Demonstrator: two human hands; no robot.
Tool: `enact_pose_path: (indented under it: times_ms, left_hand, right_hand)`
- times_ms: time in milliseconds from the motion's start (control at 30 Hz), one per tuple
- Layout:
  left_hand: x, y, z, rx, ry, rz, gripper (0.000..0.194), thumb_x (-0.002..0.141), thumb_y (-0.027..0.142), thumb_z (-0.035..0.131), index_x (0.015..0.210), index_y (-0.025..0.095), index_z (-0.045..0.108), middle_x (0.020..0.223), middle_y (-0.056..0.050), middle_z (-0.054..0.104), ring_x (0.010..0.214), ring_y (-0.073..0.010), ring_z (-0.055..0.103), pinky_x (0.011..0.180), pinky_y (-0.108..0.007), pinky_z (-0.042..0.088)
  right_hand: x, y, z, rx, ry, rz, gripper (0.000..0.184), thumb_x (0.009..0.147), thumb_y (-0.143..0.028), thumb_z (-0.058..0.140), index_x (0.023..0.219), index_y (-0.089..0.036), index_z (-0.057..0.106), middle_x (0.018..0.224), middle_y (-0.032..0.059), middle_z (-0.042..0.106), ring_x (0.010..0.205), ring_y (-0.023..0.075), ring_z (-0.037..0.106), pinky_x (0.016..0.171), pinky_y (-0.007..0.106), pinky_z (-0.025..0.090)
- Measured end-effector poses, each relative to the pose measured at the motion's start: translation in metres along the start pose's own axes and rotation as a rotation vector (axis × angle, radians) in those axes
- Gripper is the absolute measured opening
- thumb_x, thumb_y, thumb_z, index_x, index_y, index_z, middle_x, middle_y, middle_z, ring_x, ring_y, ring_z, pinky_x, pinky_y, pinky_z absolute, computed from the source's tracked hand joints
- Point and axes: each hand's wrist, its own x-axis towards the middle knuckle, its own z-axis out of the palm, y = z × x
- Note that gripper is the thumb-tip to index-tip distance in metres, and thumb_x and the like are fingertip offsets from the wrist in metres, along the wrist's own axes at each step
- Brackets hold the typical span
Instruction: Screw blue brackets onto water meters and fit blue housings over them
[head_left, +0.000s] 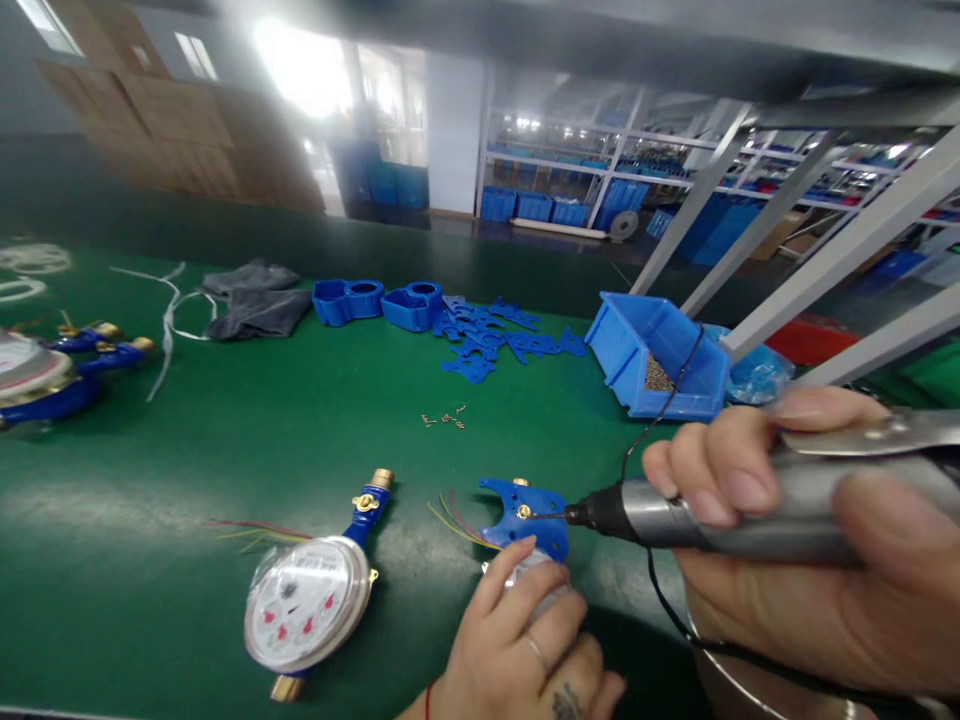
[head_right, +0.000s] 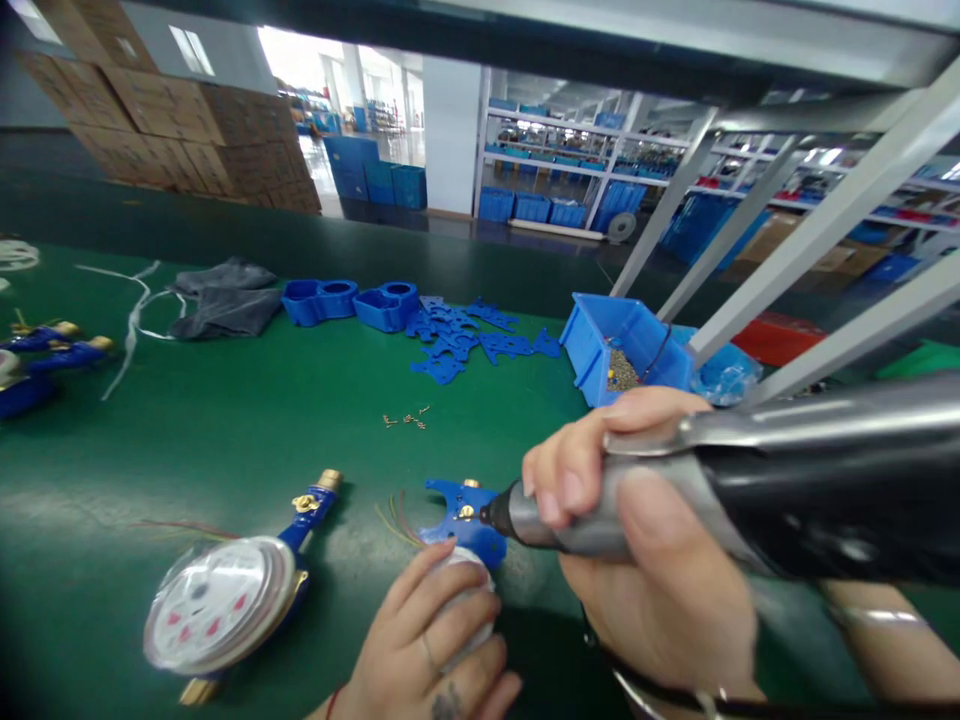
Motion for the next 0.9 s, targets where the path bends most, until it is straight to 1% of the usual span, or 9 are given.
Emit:
enact_pose_path:
  times_ms: [67,167,267,367,567,733,900]
  left_hand:
    - [-0.001,0.002,0.01,-0.013,0.018,-0.025,0.021,0.084,0.022,0.056,0.064,0.017,0.059,0.075,0.002,0.069,0.078,-0.0127,0.064,0.09,-0.031,0.046]
    - [-0.003,0.001,0.017,-0.014,0.042,-0.034,0.019,0.082,0.02,0.058,0.064,0.016,0.06,0.075,0.002,0.07,0.075,-0.0118,0.065,0.082,-0.029,0.048]
    - [-0.004,-0.001,0.017,-0.017,0.064,-0.026,0.021,0.083,0.021,0.057,0.063,0.016,0.06,0.074,0.003,0.07,0.074,-0.011,0.064,0.081,-0.029,0.047]
    - [-0.004,-0.001,0.016,-0.02,0.07,-0.024,0.022,0.083,0.021,0.057,0.062,0.016,0.06,0.075,0.003,0.071,0.074,-0.0106,0.064,0.082,-0.029,0.046]
    - [-0.004,-0.002,0.017,-0.022,0.074,-0.021,0.02,0.081,0.021,0.059,0.061,0.016,0.059,0.073,0.003,0.069,0.072,-0.0108,0.064,0.079,-0.029,0.049]
    - [-0.005,-0.002,0.018,-0.018,0.088,-0.021,0.02,0.079,0.02,0.06,0.06,0.017,0.059,0.074,0.003,0.069,0.073,-0.01,0.064,0.08,-0.028,0.049]
    - [-0.006,-0.001,0.019,-0.019,0.099,-0.031,0.021,0.081,0.022,0.059,0.06,0.017,0.059,0.073,0.004,0.07,0.072,-0.0099,0.064,0.079,-0.028,0.049]
  right_hand:
    - [0.007,0.004,0.01,0.094,-0.012,0.024,0.023,0.071,-0.033,0.076,0.08,-0.023,0.058,0.055,-0.0025,0.048,0.047,0.0104,0.044,0.047,0.024,0.041]
    - [0.009,0.016,0.017,0.099,-0.037,0.005,0.019,0.074,-0.031,0.074,0.083,-0.022,0.059,0.057,-0.0032,0.05,0.048,0.0099,0.046,0.049,0.025,0.043]
    - [0.007,0.025,0.018,0.06,-0.068,-0.007,0.015,0.078,-0.029,0.069,0.086,-0.022,0.059,0.059,-0.0031,0.051,0.049,0.0107,0.048,0.049,0.026,0.043]
    - [0.005,0.029,0.017,0.06,-0.086,-0.007,0.014,0.08,-0.027,0.067,0.088,-0.02,0.058,0.061,-0.0027,0.052,0.051,0.0105,0.049,0.05,0.026,0.042]
    - [0.005,0.033,0.017,0.081,-0.094,0.004,0.014,0.082,-0.026,0.066,0.09,-0.019,0.057,0.063,-0.0023,0.053,0.054,0.0103,0.05,0.053,0.026,0.043]
    - [0.004,0.039,0.02,0.027,-0.086,0.017,0.016,0.081,-0.029,0.067,0.089,-0.021,0.057,0.062,-0.0027,0.053,0.053,0.0107,0.05,0.051,0.026,0.043]
    - [0.001,0.043,0.025,-0.064,-0.116,0.037,0.019,0.084,-0.031,0.064,0.1,-0.024,0.055,0.067,-0.0024,0.053,0.054,0.0118,0.051,0.049,0.027,0.043]
